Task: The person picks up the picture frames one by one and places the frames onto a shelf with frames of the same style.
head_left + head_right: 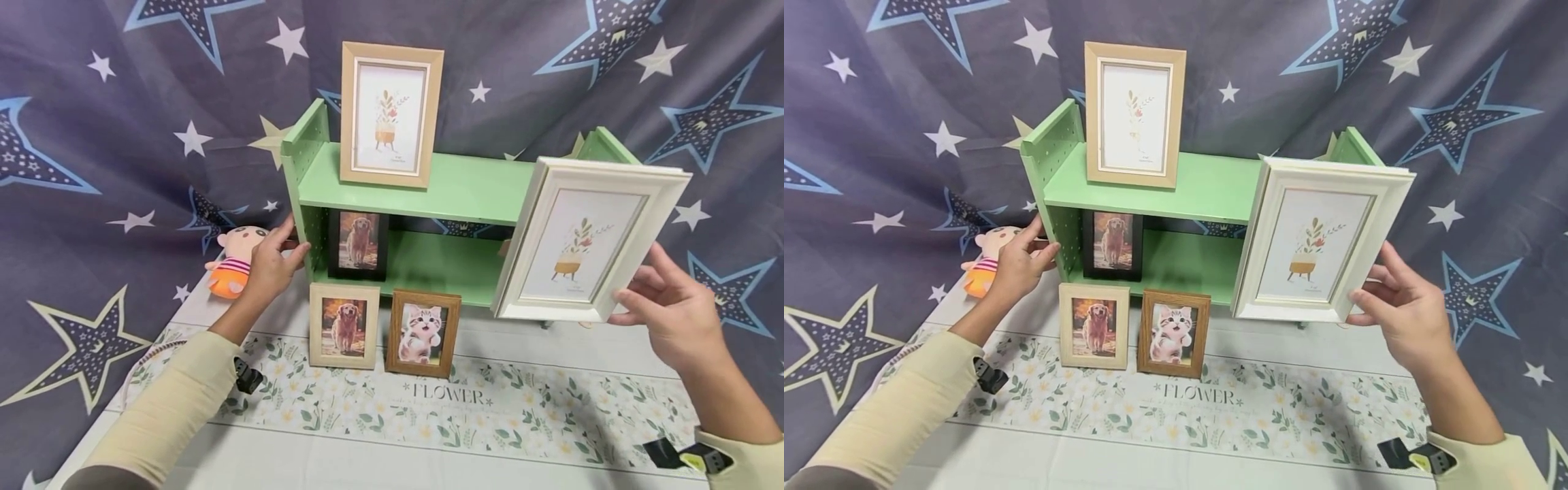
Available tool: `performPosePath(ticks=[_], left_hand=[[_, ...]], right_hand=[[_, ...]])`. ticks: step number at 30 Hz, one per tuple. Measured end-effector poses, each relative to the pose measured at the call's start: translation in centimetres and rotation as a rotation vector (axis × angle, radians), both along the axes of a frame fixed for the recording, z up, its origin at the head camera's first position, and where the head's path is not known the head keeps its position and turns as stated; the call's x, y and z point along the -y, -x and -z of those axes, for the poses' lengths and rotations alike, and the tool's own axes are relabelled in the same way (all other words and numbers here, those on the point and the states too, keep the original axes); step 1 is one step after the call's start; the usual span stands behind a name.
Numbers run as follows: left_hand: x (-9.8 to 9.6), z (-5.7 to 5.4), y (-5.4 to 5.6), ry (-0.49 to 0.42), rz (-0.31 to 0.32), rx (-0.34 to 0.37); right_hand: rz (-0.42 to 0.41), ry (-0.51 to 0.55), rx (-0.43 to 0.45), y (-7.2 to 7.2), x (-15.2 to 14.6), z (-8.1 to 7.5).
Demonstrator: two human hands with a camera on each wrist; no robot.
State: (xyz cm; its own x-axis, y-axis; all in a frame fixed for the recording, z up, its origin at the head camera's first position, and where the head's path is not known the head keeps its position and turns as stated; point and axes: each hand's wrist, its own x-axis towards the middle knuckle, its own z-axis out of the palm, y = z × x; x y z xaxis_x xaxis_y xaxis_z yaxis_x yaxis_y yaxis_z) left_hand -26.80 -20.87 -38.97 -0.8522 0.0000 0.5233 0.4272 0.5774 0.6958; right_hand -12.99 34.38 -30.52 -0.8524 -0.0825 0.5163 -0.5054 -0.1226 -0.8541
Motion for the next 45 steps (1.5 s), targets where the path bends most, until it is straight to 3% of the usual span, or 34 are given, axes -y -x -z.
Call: performPosePath(ticks=[6, 9, 21, 30, 45], left_hand=[[-0.1, -0.4, 0.0, 0.007, -0.002, -0.002], [-0.1, -0.5, -0.1, 0.009, -0.003, 0.002], [0.0, -0.3, 0.1, 0.047, -0.021, -0.014], [-0.2, -0.3, 0.0, 0.017, -0.004, -0.019], [-0.1, 0.0, 0.0, 0.019, -0.025, -0.017]], right_hand=[[-0.047, 0.063, -0.031, 1.0, 0.4, -3.5], [-0.031, 0.082, -0.011, 2.0, 0.8, -5.2], [0.187, 0.049, 0.233, 7.4, 2.4, -8.8], [0.253, 0.038, 0.291, 10.4, 3.8, -10.1], [0.415, -0.185, 0.365, 13.4, 5.2, -9.8]])
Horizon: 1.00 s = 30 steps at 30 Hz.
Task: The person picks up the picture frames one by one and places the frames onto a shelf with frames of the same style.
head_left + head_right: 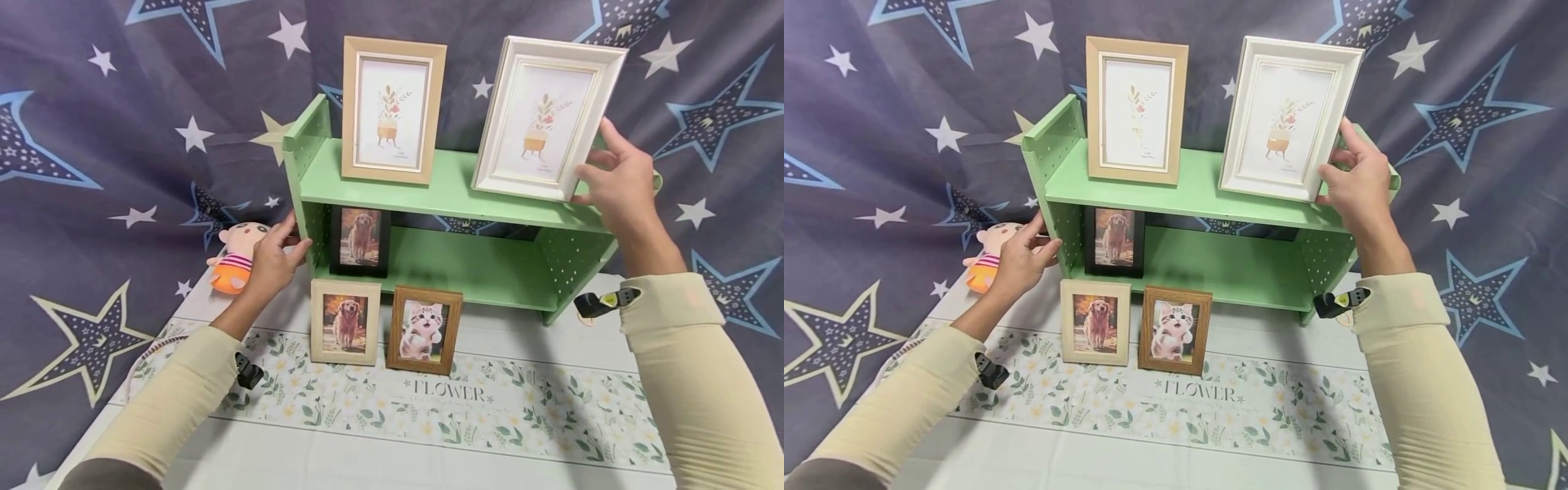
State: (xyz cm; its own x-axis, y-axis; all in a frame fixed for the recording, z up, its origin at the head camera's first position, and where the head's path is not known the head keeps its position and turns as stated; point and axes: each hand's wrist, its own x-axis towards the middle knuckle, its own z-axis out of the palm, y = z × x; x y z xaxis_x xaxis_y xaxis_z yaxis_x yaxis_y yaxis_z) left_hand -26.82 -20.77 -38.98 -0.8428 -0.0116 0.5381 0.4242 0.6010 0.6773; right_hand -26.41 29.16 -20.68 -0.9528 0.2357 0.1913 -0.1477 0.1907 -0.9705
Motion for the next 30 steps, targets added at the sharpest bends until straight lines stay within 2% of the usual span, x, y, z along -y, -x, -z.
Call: performPosePath(ticks=[5, 15, 24, 27, 30], left_hand=[[0.1, 0.0, 0.0, -0.001, 0.004, -0.014], [0.1, -0.1, -0.1, -0.022, 0.018, 0.014], [0.1, -0.1, 0.0, -0.022, 0.022, 0.004], [0.1, 0.0, 0.0, -0.019, 0.021, 0.001], [0.1, 0.0, 0.0, -0.01, 0.016, -0.004]], right_hand=[[0.018, -0.077, 0.035, 0.6, 0.1, 0.2], [0.006, -0.054, 0.047, 1.1, -0.1, 0.5], [0.06, -0.224, 0.075, 0.9, 0.1, 0.4], [0.103, -0.34, 0.062, 0.3, -0.1, 0.5], [0.157, -0.484, 0.008, -0.6, -0.2, 0.8]])
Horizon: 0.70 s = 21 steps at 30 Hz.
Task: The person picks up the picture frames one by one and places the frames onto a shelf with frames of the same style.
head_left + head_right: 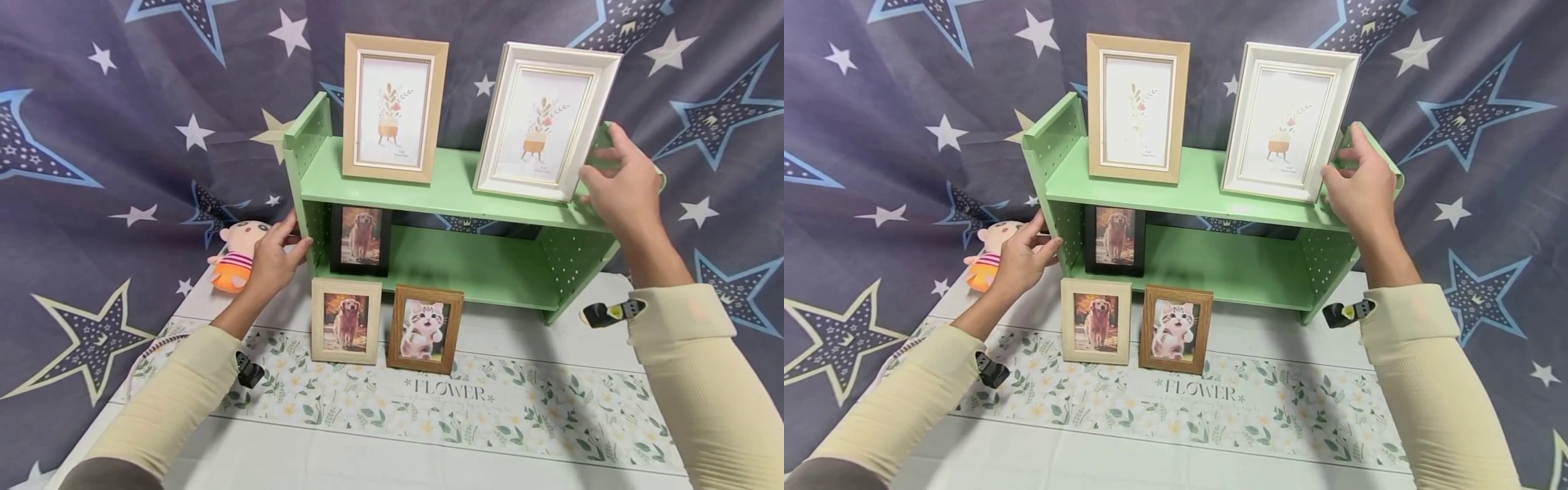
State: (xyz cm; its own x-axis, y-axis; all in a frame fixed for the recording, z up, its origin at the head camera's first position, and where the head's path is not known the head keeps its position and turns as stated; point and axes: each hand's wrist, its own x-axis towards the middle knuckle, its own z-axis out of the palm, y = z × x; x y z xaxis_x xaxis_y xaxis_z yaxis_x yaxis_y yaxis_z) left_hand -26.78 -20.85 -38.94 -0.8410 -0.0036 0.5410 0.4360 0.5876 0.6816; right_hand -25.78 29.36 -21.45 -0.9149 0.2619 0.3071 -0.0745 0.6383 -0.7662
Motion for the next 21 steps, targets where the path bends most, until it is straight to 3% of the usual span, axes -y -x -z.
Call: performPosePath(ticks=[5, 10, 14, 21], left_hand=[[0.0, -0.1, 0.0, -0.002, -0.002, 0.008], [0.0, 0.0, 0.1, -0.003, -0.002, 0.006], [-0.1, 0.2, 0.0, -0.008, 0.003, 0.023], [-0.1, -0.1, -0.1, -0.033, 0.026, 0.043]], right_hand=[[0.039, -0.157, -0.146, -2.0, 0.2, 1.2], [0.051, -0.105, -0.258, -3.8, 0.4, 3.0], [-0.008, -0.038, -0.315, -5.3, 0.5, 4.5], [-0.179, -0.075, -0.4, -7.5, 0.9, 7.4]])
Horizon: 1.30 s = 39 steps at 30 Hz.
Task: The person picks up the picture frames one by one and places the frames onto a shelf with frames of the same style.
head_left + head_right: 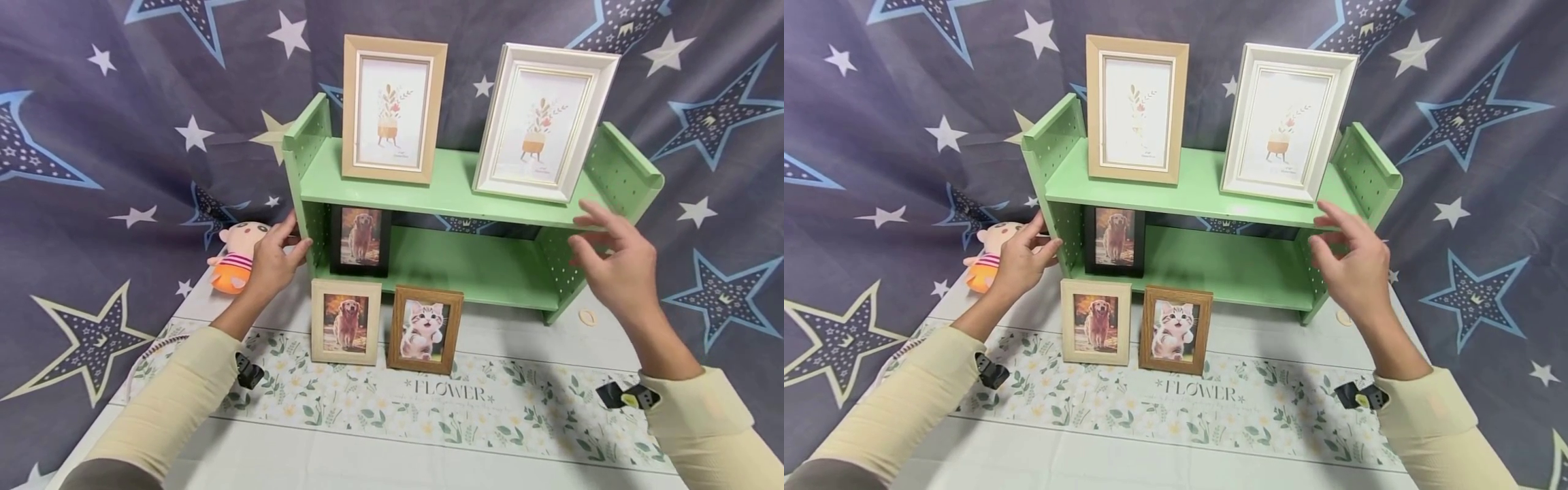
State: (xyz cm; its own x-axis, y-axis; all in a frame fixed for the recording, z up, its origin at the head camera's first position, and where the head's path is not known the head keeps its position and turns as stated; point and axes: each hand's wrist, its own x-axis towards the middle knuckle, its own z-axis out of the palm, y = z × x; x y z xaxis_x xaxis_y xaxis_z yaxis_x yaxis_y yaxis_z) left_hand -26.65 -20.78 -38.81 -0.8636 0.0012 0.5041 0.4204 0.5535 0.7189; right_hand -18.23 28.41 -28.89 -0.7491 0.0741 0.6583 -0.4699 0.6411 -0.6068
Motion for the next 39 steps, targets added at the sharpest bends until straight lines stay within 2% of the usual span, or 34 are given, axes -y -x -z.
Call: performPosePath(ticks=[5, 8, 14, 25, 32, 39], left_hand=[[0.0, 0.0, 0.1, 0.003, 0.001, -0.005], [0.0, 0.0, 0.2, 0.008, -0.001, -0.006], [0.0, 0.0, 0.1, 0.004, -0.003, -0.004], [0.0, 0.1, 0.0, -0.005, 0.005, -0.004], [-0.1, 0.1, 0.1, -0.004, 0.007, -0.019], [-0.1, 0.1, 0.1, 0.007, 0.0, -0.023]], right_hand=[[-0.117, -0.007, 0.033, -0.8, 0.9, 3.0], [-0.175, -0.001, 0.091, -1.0, 1.4, 4.8], [-0.23, 0.056, 0.237, -1.0, 2.8, 8.5], [-0.3, 0.294, 0.471, -1.8, 5.7, 14.1], [-0.328, 0.307, 0.57, -2.9, 7.2, 17.3], [-0.362, 0.38, 0.694, -3.8, 8.6, 18.8]])
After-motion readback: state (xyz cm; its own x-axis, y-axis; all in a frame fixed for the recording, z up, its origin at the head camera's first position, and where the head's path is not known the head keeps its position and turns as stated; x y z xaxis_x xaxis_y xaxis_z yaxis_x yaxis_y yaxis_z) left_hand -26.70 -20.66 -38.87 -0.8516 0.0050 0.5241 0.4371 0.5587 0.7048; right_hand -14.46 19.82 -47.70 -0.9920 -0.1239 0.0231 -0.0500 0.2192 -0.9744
